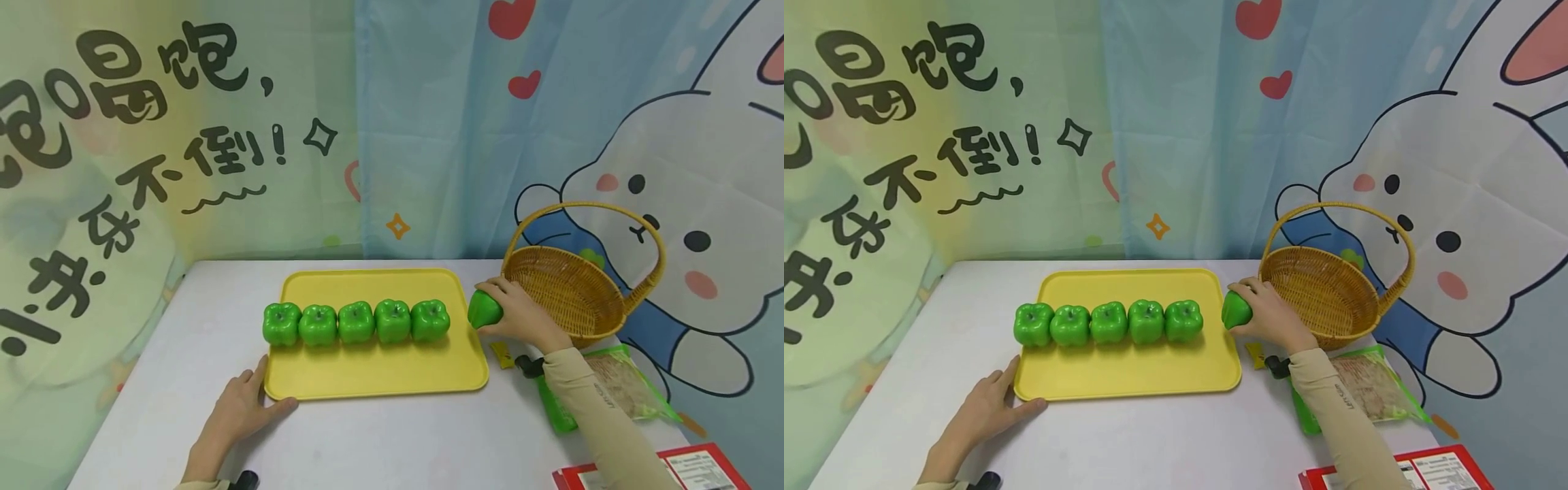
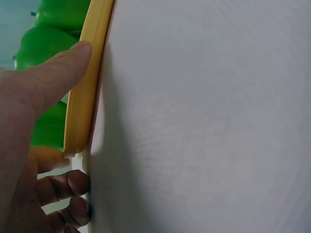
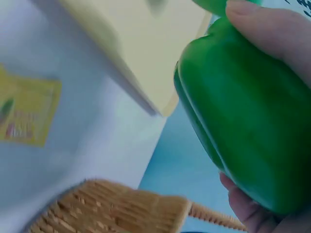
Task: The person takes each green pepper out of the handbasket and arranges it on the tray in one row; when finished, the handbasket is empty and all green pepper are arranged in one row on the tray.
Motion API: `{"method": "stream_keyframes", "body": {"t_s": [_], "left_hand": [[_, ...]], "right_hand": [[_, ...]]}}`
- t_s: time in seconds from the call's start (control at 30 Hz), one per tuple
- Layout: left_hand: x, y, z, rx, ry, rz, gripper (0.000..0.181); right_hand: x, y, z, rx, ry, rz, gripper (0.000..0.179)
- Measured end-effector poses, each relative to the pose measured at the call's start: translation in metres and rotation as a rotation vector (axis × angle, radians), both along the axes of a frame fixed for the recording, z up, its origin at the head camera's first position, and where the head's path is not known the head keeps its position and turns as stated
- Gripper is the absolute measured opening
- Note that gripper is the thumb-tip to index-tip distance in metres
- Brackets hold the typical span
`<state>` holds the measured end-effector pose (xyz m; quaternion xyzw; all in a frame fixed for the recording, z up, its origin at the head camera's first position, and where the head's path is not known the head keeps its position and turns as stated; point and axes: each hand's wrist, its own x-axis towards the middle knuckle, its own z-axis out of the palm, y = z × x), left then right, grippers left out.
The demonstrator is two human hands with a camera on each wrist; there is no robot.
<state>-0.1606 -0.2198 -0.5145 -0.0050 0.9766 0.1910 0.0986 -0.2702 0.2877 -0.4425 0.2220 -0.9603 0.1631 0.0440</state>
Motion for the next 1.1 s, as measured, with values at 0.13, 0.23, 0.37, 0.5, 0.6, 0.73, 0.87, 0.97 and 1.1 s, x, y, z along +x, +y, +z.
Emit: {"method": "stream_keyframes", "body": {"t_s": [0.13, 0.23, 0.37, 0.5, 0.6, 0.73, 0.87, 0.97, 1.1], "left_hand": [[0.001, 0.0, 0.001, 0.002, -0.004, 0.005, 0.12], [0.002, 0.001, 0.0, 0.004, 0.009, 0.001, 0.119], [0.002, 0.0, -0.001, 0.006, 0.019, -0.001, 0.119], [0.001, 0.0, -0.002, 0.001, 0.013, 0.001, 0.119], [0.0, 0.0, -0.002, -0.001, 0.008, 0.006, 0.119], [0.0, 0.001, -0.001, -0.003, 0.01, 0.013, 0.119], [0.0, 0.001, -0.002, -0.006, 0.013, 0.014, 0.119], [0.0, 0.001, -0.002, -0.006, 0.014, 0.012, 0.119], [0.0, 0.0, -0.002, -0.003, 0.018, 0.004, 0.12]], "right_hand": [[-0.004, -0.01, -0.01, 0.008, 0.065, 0.041, 0.078], [-0.006, -0.016, -0.017, 0.03, 0.114, 0.06, 0.076], [-0.007, -0.022, -0.025, 0.044, 0.093, 0.051, 0.077], [-0.006, -0.028, -0.031, 0.045, 0.04, 0.041, 0.08], [-0.006, -0.03, -0.036, 0.062, 0.033, 0.048, 0.081], [-0.005, -0.032, -0.04, 0.077, 0.038, 0.053, 0.08], [-0.004, -0.034, -0.042, 0.084, 0.044, 0.055, 0.078], [-0.004, -0.036, -0.043, 0.09, 0.049, 0.059, 0.078], [-0.003, -0.038, -0.043, 0.094, 0.049, 0.054, 0.08]]}}
